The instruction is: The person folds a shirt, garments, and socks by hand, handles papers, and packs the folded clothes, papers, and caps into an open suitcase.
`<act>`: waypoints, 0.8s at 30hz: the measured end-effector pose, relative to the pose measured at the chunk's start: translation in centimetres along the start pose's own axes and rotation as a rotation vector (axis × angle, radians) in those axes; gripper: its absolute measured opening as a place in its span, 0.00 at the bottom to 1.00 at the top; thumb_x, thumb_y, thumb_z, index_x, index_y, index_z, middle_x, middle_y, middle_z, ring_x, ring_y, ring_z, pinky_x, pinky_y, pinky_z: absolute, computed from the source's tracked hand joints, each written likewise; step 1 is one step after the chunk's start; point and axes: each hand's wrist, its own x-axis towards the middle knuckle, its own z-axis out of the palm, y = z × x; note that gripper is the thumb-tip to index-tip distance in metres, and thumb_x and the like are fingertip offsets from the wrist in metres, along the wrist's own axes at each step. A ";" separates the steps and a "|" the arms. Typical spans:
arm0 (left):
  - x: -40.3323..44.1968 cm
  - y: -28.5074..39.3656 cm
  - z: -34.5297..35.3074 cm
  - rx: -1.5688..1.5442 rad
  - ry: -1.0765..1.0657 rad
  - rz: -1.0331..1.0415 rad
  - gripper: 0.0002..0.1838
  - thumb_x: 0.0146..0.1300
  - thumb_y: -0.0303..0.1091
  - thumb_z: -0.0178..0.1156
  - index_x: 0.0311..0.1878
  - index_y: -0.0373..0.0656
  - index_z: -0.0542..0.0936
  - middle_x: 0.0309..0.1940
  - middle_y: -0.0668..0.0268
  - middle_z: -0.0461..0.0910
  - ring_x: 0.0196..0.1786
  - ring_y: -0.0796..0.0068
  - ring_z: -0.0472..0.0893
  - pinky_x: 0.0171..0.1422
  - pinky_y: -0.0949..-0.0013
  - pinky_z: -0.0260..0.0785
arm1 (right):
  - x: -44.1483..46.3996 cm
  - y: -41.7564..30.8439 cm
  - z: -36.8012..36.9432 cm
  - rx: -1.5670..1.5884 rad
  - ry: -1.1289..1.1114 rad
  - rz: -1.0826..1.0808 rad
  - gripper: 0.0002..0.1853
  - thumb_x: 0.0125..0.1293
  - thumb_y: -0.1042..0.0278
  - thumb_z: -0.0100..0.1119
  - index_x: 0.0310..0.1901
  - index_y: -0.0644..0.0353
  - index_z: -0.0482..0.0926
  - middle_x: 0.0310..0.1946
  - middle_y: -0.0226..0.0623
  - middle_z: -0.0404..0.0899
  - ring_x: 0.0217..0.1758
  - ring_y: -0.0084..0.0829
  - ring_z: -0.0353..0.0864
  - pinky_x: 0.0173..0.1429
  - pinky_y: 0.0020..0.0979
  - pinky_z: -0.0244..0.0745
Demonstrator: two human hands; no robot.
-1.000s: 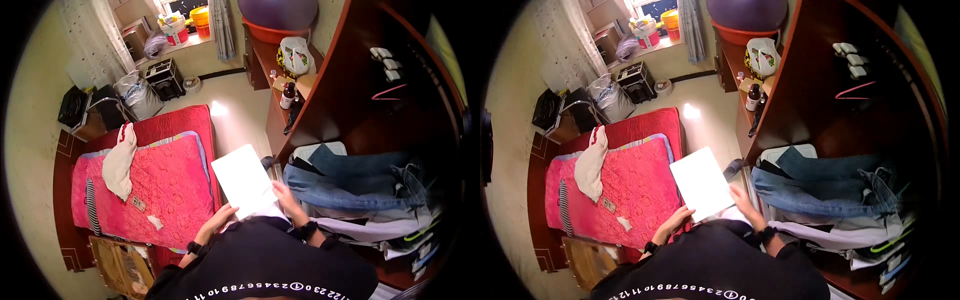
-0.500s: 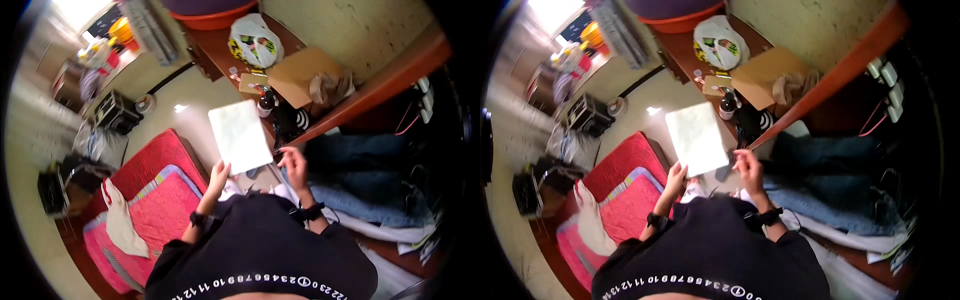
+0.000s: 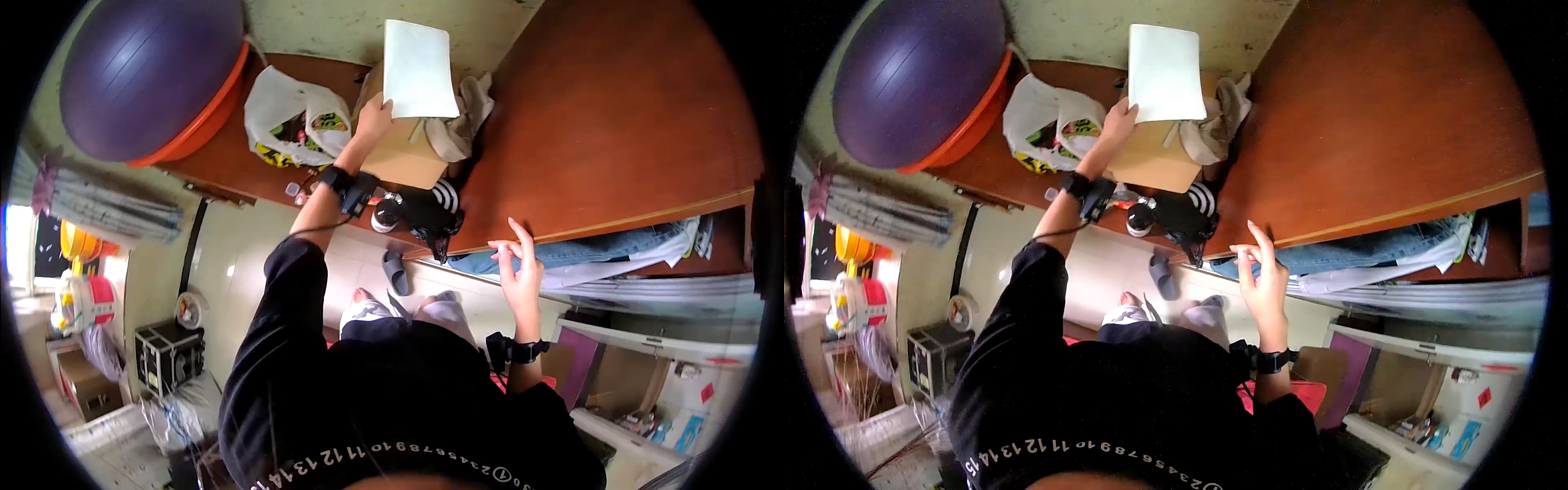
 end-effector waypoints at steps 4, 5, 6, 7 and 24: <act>5.8 -1.8 3.5 0.074 -0.091 0.000 0.16 0.66 0.37 0.48 0.48 0.35 0.76 0.36 0.47 0.80 0.41 0.52 0.81 0.46 0.56 0.71 | -0.3 -0.6 0.1 -0.108 -0.007 0.030 0.25 0.66 0.73 0.51 0.65 0.57 0.63 0.38 0.40 0.84 0.34 0.31 0.84 0.38 0.29 0.77; 6.3 -2.3 3.6 0.319 -0.051 0.055 0.17 0.65 0.36 0.47 0.50 0.37 0.76 0.41 0.45 0.80 0.47 0.47 0.79 0.51 0.52 0.69 | -0.4 -0.9 0.1 -0.107 -0.012 0.041 0.25 0.67 0.73 0.51 0.65 0.57 0.63 0.39 0.40 0.84 0.34 0.32 0.84 0.39 0.30 0.77; 6.5 -2.6 3.4 0.359 -0.036 0.036 0.17 0.65 0.36 0.47 0.51 0.37 0.76 0.42 0.44 0.79 0.48 0.46 0.78 0.53 0.52 0.69 | -0.6 -1.0 -0.2 -0.119 -0.012 0.036 0.25 0.67 0.73 0.51 0.65 0.57 0.63 0.39 0.40 0.84 0.34 0.32 0.84 0.39 0.30 0.77; 7.0 -3.4 3.0 0.401 -0.018 0.016 0.17 0.65 0.35 0.47 0.51 0.38 0.76 0.44 0.44 0.79 0.49 0.46 0.78 0.54 0.51 0.69 | -0.6 -0.8 -0.3 -0.128 -0.015 0.028 0.25 0.67 0.73 0.51 0.66 0.57 0.63 0.40 0.40 0.84 0.34 0.32 0.84 0.39 0.30 0.77; -3.7 -0.1 -4.2 0.172 0.123 0.062 0.12 0.67 0.35 0.48 0.39 0.34 0.72 0.31 0.45 0.77 0.35 0.41 0.74 0.42 0.55 0.66 | 1.0 1.4 1.4 0.140 0.035 0.125 0.11 0.67 0.75 0.52 0.49 0.63 0.80 0.30 0.43 0.85 0.31 0.25 0.85 0.37 0.24 0.79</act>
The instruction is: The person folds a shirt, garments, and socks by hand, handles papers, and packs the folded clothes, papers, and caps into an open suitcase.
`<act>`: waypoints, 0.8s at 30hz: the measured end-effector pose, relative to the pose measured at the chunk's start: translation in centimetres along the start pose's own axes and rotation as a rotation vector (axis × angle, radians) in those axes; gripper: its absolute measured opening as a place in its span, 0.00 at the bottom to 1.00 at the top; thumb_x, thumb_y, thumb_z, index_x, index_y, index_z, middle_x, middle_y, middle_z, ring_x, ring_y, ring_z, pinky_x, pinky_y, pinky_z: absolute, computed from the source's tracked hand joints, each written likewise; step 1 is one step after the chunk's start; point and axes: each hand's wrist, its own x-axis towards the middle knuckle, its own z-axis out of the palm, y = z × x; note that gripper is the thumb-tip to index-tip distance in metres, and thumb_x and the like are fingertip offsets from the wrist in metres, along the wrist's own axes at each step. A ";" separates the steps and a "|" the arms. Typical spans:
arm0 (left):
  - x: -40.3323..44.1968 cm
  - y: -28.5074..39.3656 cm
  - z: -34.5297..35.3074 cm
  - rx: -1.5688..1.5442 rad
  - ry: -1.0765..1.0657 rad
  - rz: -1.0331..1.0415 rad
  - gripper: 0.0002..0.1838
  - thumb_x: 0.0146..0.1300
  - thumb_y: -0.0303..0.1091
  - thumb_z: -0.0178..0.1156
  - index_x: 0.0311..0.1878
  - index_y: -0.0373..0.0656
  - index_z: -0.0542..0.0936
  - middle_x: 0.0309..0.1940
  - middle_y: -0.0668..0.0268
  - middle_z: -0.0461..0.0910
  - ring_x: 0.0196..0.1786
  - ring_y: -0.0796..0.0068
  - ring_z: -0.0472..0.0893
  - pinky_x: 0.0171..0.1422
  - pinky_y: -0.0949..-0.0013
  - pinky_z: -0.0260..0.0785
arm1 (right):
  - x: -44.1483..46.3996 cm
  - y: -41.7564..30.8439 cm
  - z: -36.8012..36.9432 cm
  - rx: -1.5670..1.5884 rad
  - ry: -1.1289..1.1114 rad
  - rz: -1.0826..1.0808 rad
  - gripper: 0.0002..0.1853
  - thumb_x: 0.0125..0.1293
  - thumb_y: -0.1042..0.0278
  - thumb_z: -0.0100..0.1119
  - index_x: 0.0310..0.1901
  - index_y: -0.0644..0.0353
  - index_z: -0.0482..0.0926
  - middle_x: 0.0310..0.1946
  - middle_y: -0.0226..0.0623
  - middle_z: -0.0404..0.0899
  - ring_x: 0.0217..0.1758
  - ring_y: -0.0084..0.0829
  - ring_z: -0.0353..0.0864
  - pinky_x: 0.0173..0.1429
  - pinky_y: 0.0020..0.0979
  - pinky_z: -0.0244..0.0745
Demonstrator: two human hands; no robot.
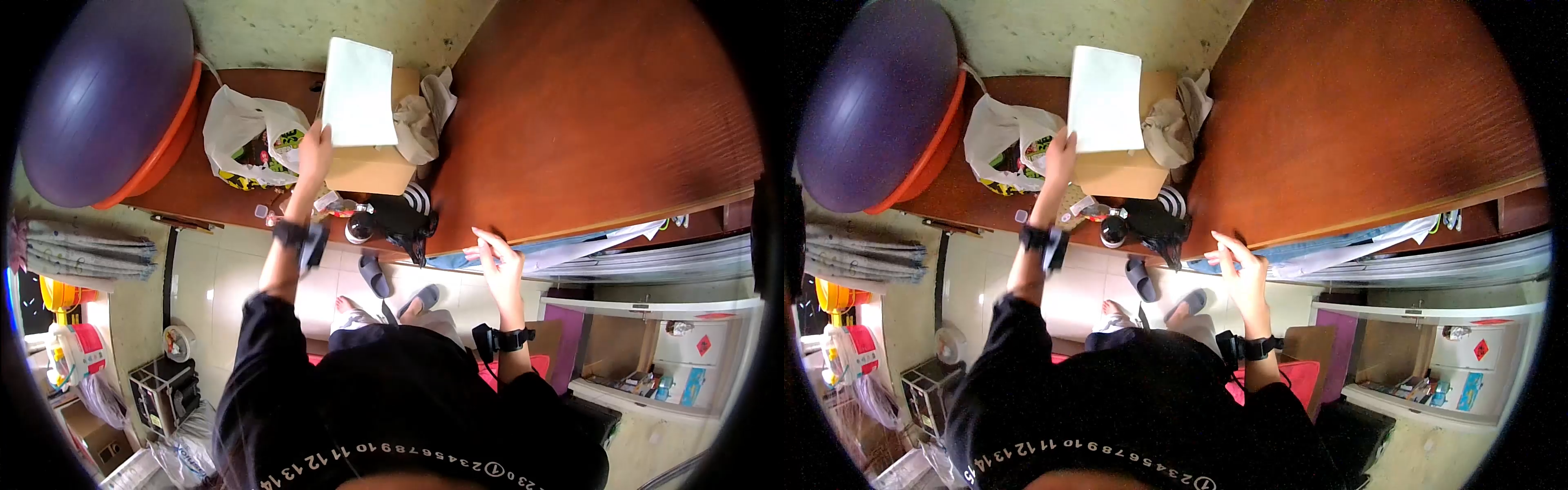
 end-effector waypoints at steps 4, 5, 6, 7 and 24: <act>-10.2 2.6 -4.4 -0.518 0.074 -0.240 0.10 0.71 0.35 0.50 0.48 0.42 0.74 0.27 0.77 0.69 0.25 0.92 0.60 0.25 0.82 0.49 | 0.0 0.4 -0.5 -0.091 -0.064 -0.034 0.12 0.66 0.72 0.55 0.50 0.61 0.80 0.27 0.40 0.84 0.30 0.27 0.86 0.35 0.25 0.79; -12.9 2.8 -5.1 -0.532 0.125 -0.271 0.07 0.71 0.34 0.50 0.44 0.44 0.74 0.22 0.79 0.64 0.22 0.91 0.57 0.24 0.81 0.47 | 0.0 0.4 -0.5 -0.124 -0.091 -0.048 0.12 0.65 0.71 0.56 0.50 0.60 0.80 0.26 0.39 0.84 0.29 0.28 0.86 0.34 0.25 0.78; -15.6 2.9 -5.6 -0.531 0.166 -0.318 0.06 0.71 0.34 0.49 0.41 0.45 0.74 0.20 0.80 0.60 0.21 0.90 0.56 0.23 0.80 0.46 | 0.1 0.5 -0.6 -0.153 -0.118 -0.062 0.13 0.65 0.70 0.57 0.50 0.59 0.79 0.25 0.39 0.84 0.29 0.29 0.86 0.33 0.26 0.78; -18.3 2.9 -6.0 -0.483 0.195 -0.372 0.06 0.71 0.35 0.49 0.39 0.46 0.73 0.20 0.79 0.60 0.20 0.90 0.56 0.23 0.80 0.47 | 0.2 1.0 -0.7 -0.202 -0.128 -0.130 0.14 0.63 0.69 0.58 0.51 0.57 0.79 0.24 0.37 0.84 0.28 0.30 0.86 0.32 0.26 0.78; -32.4 8.7 8.1 -0.516 0.604 -0.548 0.10 0.72 0.38 0.49 0.41 0.42 0.74 0.21 0.77 0.66 0.20 0.89 0.63 0.22 0.80 0.53 | 5.1 3.8 -5.5 -0.030 -0.842 -0.654 0.23 0.64 0.69 0.57 0.62 0.57 0.70 0.34 0.43 0.84 0.33 0.36 0.85 0.35 0.33 0.78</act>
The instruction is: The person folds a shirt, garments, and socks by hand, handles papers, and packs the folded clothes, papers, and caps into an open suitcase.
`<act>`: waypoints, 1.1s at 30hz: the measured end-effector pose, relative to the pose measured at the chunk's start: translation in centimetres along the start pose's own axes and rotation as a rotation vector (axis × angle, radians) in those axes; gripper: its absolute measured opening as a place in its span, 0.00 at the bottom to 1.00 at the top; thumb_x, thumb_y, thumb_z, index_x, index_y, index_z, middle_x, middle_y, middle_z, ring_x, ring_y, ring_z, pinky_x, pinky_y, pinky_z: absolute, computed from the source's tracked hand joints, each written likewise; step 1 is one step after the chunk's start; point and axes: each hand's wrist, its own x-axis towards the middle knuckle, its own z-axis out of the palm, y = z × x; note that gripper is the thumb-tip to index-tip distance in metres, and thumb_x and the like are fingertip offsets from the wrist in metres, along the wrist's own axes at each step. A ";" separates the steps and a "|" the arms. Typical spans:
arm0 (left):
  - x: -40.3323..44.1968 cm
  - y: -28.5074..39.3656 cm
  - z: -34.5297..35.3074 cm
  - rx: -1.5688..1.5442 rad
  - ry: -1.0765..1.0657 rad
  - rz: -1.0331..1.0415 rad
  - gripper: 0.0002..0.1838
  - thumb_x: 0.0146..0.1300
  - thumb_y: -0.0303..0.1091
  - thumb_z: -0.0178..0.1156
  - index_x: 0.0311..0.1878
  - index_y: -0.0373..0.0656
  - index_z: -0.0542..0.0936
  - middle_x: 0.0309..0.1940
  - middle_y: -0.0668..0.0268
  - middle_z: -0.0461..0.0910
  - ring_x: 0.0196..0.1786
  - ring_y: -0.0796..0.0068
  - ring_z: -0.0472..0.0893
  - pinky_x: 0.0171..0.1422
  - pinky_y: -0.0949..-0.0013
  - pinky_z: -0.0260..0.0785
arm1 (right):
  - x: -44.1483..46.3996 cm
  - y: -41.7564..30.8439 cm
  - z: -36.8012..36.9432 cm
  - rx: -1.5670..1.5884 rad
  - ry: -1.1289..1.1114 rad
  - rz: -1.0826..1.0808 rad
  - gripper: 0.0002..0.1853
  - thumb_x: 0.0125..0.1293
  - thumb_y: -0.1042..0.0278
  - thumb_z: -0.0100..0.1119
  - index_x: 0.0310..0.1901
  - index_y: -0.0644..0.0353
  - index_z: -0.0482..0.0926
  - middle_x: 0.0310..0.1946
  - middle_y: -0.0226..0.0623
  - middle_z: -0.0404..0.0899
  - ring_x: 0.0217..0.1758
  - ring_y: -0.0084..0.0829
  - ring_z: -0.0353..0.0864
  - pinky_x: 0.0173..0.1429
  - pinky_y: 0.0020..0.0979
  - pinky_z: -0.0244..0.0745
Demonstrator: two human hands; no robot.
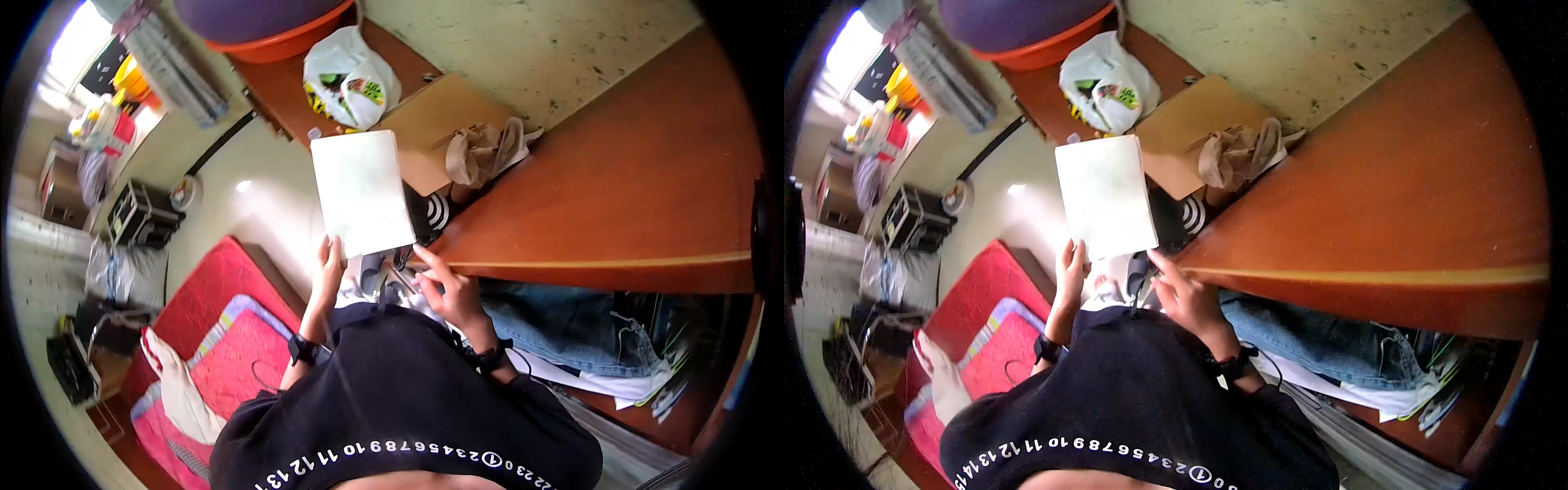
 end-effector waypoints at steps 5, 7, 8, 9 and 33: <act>-3.2 0.6 -2.1 0.137 0.138 0.006 0.10 0.72 0.38 0.48 0.37 0.43 0.72 0.18 0.77 0.65 0.19 0.88 0.63 0.22 0.80 0.53 | -0.3 0.7 -0.1 0.159 -0.051 -0.028 0.30 0.63 0.72 0.57 0.67 0.58 0.62 0.34 0.41 0.83 0.33 0.33 0.84 0.36 0.30 0.77; -3.8 0.6 -3.3 0.185 0.190 0.027 0.10 0.72 0.38 0.48 0.36 0.44 0.71 0.18 0.77 0.64 0.18 0.88 0.62 0.21 0.81 0.52 | -0.5 0.9 0.5 0.206 -0.104 0.046 0.32 0.63 0.73 0.58 0.68 0.59 0.58 0.35 0.41 0.82 0.34 0.32 0.84 0.39 0.30 0.77; -3.9 0.3 -3.7 0.176 0.202 0.028 0.10 0.72 0.38 0.48 0.36 0.44 0.71 0.18 0.78 0.64 0.18 0.88 0.62 0.21 0.81 0.52 | -0.6 1.2 0.7 0.223 -0.132 0.084 0.34 0.63 0.73 0.58 0.69 0.59 0.56 0.36 0.40 0.82 0.35 0.31 0.84 0.40 0.30 0.77; -3.8 0.1 -4.0 0.165 0.214 0.030 0.09 0.72 0.38 0.48 0.37 0.44 0.71 0.18 0.78 0.64 0.18 0.88 0.62 0.21 0.81 0.52 | -0.6 1.8 1.4 0.248 -0.162 0.083 0.36 0.63 0.73 0.58 0.70 0.60 0.53 0.36 0.40 0.82 0.37 0.31 0.83 0.43 0.31 0.77; 25.3 1.7 -20.8 0.094 0.164 -0.103 0.11 0.70 0.37 0.49 0.45 0.40 0.74 0.22 0.73 0.70 0.19 0.83 0.70 0.23 0.78 0.62 | 17.2 14.0 11.7 -0.036 0.521 0.782 0.42 0.64 0.59 0.58 0.72 0.58 0.42 0.21 0.36 0.80 0.25 0.30 0.82 0.35 0.32 0.75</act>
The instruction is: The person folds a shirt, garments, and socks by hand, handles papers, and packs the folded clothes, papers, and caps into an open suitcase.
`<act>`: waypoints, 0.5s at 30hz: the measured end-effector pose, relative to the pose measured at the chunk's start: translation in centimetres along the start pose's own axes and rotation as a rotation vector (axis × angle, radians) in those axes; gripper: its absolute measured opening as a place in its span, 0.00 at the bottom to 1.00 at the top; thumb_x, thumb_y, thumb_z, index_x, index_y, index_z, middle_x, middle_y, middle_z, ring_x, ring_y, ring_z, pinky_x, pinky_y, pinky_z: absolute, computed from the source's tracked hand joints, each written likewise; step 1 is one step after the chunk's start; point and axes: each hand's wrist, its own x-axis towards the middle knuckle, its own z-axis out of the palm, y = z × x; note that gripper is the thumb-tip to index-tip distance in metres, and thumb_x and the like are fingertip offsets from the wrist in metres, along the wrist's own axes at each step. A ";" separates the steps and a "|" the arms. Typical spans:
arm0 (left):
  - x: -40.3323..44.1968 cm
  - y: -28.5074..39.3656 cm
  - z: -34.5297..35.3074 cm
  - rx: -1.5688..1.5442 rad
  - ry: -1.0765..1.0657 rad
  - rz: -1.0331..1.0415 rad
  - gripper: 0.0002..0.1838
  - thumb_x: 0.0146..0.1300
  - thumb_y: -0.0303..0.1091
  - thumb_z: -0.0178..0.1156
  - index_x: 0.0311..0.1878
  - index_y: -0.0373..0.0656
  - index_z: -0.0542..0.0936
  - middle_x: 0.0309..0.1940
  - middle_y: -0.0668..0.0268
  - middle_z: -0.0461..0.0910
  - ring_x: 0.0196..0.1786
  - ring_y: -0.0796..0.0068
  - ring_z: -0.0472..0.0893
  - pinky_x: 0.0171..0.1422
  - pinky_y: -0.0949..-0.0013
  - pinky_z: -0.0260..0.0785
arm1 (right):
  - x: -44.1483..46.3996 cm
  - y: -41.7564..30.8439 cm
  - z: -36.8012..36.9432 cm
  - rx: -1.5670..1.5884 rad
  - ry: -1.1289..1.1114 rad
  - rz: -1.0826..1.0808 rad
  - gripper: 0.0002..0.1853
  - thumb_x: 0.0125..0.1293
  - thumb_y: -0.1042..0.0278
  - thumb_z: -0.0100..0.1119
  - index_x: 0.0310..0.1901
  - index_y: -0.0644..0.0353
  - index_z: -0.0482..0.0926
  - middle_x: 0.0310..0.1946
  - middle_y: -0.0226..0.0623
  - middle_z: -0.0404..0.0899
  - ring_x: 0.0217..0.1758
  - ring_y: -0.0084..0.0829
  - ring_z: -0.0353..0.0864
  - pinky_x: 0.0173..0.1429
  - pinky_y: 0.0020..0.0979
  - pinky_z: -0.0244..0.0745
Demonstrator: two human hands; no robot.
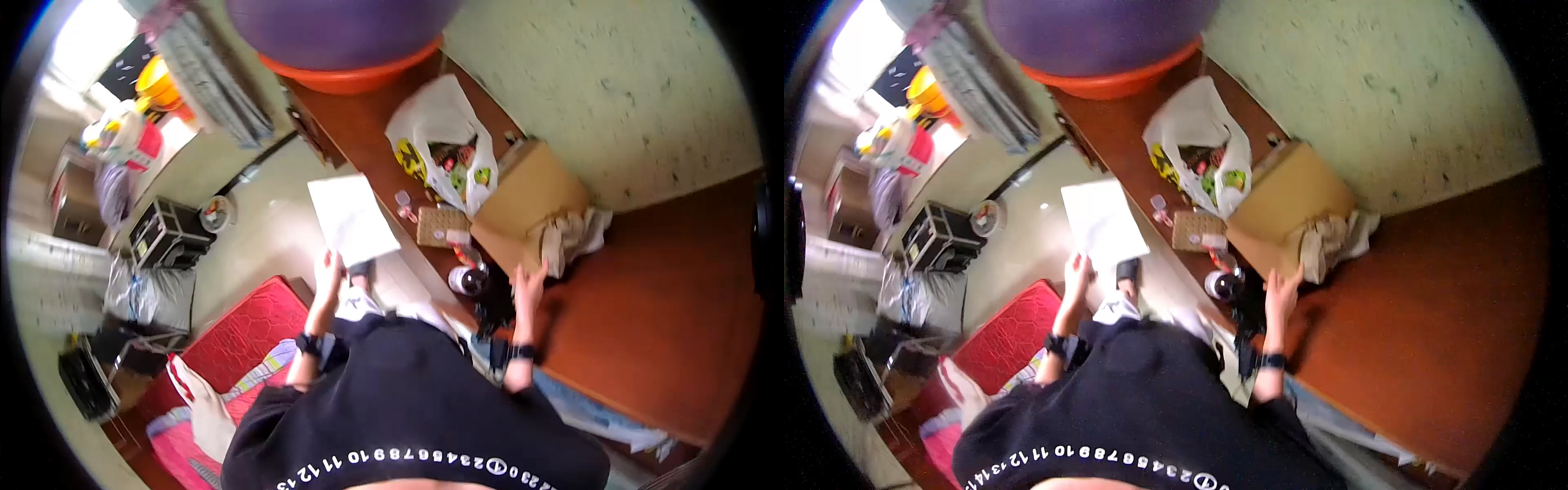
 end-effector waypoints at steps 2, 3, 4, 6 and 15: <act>3.6 1.5 -1.5 0.069 -0.069 0.030 0.10 0.70 0.38 0.48 0.40 0.41 0.73 0.21 0.71 0.70 0.20 0.82 0.70 0.24 0.78 0.62 | 1.3 -1.1 -0.1 -0.181 0.054 0.111 0.42 0.64 0.55 0.56 0.71 0.60 0.43 0.20 0.38 0.81 0.28 0.38 0.84 0.37 0.39 0.75; 6.1 2.1 -2.1 0.060 -0.111 -0.015 0.11 0.71 0.38 0.47 0.38 0.41 0.72 0.22 0.68 0.72 0.22 0.81 0.71 0.25 0.75 0.64 | 1.8 -1.9 -0.1 -0.256 0.094 0.197 0.44 0.61 0.51 0.58 0.71 0.60 0.44 0.25 0.45 0.82 0.32 0.45 0.83 0.41 0.44 0.75; 8.6 3.1 -2.6 0.127 -0.171 -0.014 0.11 0.71 0.39 0.47 0.37 0.41 0.72 0.21 0.68 0.73 0.21 0.82 0.71 0.25 0.75 0.63 | 3.3 0.6 0.6 -0.483 0.178 0.244 0.47 0.58 0.47 0.61 0.71 0.59 0.45 0.34 0.52 0.82 0.39 0.52 0.82 0.45 0.48 0.74; 12.1 5.1 -3.0 0.227 -0.263 -0.010 0.12 0.71 0.39 0.47 0.37 0.41 0.72 0.19 0.68 0.73 0.20 0.82 0.71 0.25 0.77 0.63 | 4.3 3.3 0.8 -0.442 0.245 0.221 0.47 0.54 0.43 0.63 0.70 0.56 0.53 0.44 0.58 0.79 0.49 0.56 0.78 0.51 0.50 0.73; 20.0 6.9 -0.5 0.251 -0.344 -0.073 0.12 0.72 0.38 0.46 0.39 0.40 0.73 0.20 0.67 0.74 0.20 0.80 0.71 0.24 0.77 0.63 | 5.4 3.8 -1.0 -0.490 0.406 0.374 0.21 0.55 0.53 0.64 0.49 0.49 0.77 0.38 0.44 0.83 0.45 0.46 0.82 0.47 0.46 0.76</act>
